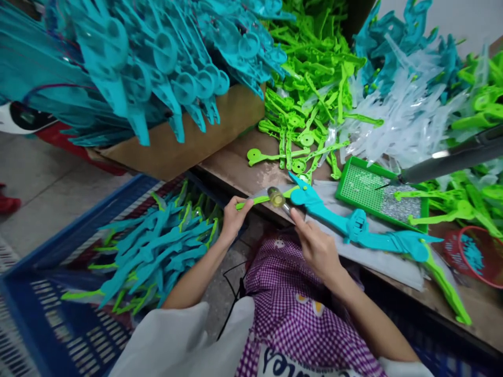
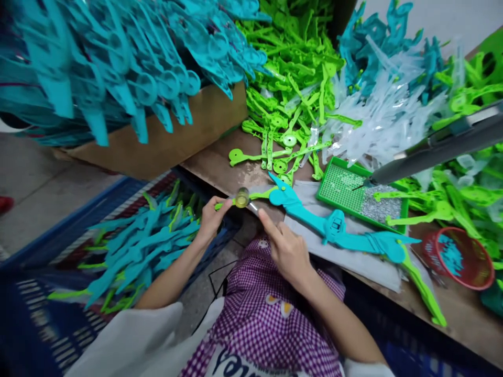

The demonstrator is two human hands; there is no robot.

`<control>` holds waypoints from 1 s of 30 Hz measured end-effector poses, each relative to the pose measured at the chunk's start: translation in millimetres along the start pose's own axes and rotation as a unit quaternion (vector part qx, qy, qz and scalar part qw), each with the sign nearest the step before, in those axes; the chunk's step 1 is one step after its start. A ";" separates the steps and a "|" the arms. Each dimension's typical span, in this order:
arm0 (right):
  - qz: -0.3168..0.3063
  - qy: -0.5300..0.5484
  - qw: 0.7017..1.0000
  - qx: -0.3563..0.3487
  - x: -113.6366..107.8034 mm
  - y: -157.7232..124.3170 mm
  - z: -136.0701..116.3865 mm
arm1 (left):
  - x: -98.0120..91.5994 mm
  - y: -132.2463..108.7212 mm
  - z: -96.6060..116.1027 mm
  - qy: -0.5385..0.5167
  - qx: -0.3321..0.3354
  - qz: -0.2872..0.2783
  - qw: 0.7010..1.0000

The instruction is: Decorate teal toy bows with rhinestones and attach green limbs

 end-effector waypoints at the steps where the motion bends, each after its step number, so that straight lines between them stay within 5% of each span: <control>1: -0.012 -0.012 1.000 -0.005 2.3 2.2 -4.9 | -0.2 0.3 -0.6 -0.003 -0.002 0.000 1.000; 5: -0.065 -0.010 0.998 -0.020 5.7 13.3 -8.7 | 1.2 1.7 -3.3 0.026 0.000 -0.021 0.999; 8: -0.022 0.010 1.000 -0.009 -18.2 30.9 13.0 | 0.6 -2.3 7.7 0.051 0.063 -0.048 0.996; 12: 0.034 -0.064 0.995 0.066 -43.5 80.2 61.5 | -10.5 -15.5 43.9 0.091 0.152 -0.033 0.984; 15: -0.022 -0.111 0.991 0.073 -37.8 119.9 80.0 | -14.1 -19.1 79.6 0.118 0.170 -0.020 0.978; 18: -0.076 -0.146 0.985 0.048 -47.5 128.8 77.0 | -8.0 -12.3 112.8 0.104 0.168 -0.030 0.980; 22: 0.076 -0.106 0.991 -0.024 -110.3 73.2 40.9 | 2.5 4.6 145.8 0.080 0.178 -0.035 0.980; 25: 0.178 0.017 0.979 -0.101 -123.1 -1.3 16.2 | 6.8 18.1 158.5 0.089 0.172 -0.013 0.981; 27: 0.271 0.042 0.959 -0.064 -115.3 -53.2 30.1 | 7.5 24.5 163.8 0.102 0.167 0.018 0.980; 30: 0.318 0.038 0.937 0.136 -91.2 -124.5 102.2 | 17.0 28.1 167.1 0.116 0.146 0.012 0.982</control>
Point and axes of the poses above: each hand's wrist, its own y-axis towards the middle knuckle, its own x-axis out of the palm, z = x × y, the point moved 8 cm from there along y, towards the middle knuckle, and after that the axes turned 15 degrees about -y, right-handed, at the moved point
